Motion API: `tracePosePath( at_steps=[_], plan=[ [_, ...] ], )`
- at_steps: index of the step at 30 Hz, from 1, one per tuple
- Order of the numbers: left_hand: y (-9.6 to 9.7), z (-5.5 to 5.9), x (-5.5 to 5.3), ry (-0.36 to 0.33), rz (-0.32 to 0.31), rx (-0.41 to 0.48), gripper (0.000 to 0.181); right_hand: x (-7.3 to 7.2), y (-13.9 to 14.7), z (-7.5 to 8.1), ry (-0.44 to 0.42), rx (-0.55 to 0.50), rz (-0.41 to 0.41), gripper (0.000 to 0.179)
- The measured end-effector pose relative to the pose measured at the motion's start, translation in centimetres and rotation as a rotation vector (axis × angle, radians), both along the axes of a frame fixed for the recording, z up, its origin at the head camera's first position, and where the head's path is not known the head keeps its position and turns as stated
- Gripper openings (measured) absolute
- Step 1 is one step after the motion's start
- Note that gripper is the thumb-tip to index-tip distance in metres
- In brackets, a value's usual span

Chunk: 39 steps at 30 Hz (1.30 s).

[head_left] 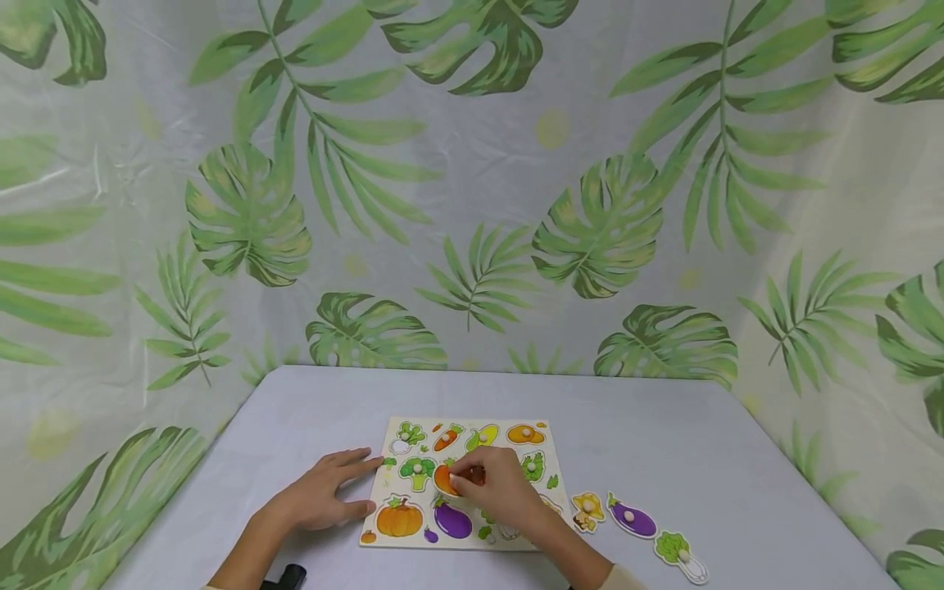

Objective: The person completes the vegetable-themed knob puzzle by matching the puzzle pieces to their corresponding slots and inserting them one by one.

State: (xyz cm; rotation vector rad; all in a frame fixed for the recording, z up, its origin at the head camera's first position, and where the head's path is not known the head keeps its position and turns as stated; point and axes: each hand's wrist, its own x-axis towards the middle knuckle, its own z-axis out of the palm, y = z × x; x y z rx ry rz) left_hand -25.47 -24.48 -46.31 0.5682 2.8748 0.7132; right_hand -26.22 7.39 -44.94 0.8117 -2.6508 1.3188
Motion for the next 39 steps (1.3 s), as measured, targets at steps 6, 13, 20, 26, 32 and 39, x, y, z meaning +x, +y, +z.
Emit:
tracePosePath(
  at_steps=[6,13,20,26,32,39],
  plan=[
    [0.1,0.1,0.1,0.006,-0.002,-0.001,0.071,0.4,-1.3,0.0,-0.038,-0.009,0.021,0.009],
    [0.1,0.1,0.0,0.005,0.003,-0.005,0.07,0.9,-2.9,-0.1,-0.037,-0.013,0.051,0.009],
    [0.1,0.2,0.0,-0.006,0.003,-0.011,0.07,1.1,-4.3,-0.5,-0.044,0.004,0.088,0.008],
    [0.0,0.2,0.1,0.01,0.0,-0.012,0.07,1.2,-5.4,-0.5,-0.088,0.006,0.118,0.008],
    [-0.1,-0.1,-0.1,0.022,-0.007,-0.015,0.07,1.4,-6.4,-0.6,-0.104,0.049,0.122,0.006],
    [-0.2,-0.3,-0.2,0.049,-0.017,-0.01,0.07,1.4,-7.2,-0.7,-0.119,0.112,0.122,0.006]
  ],
)
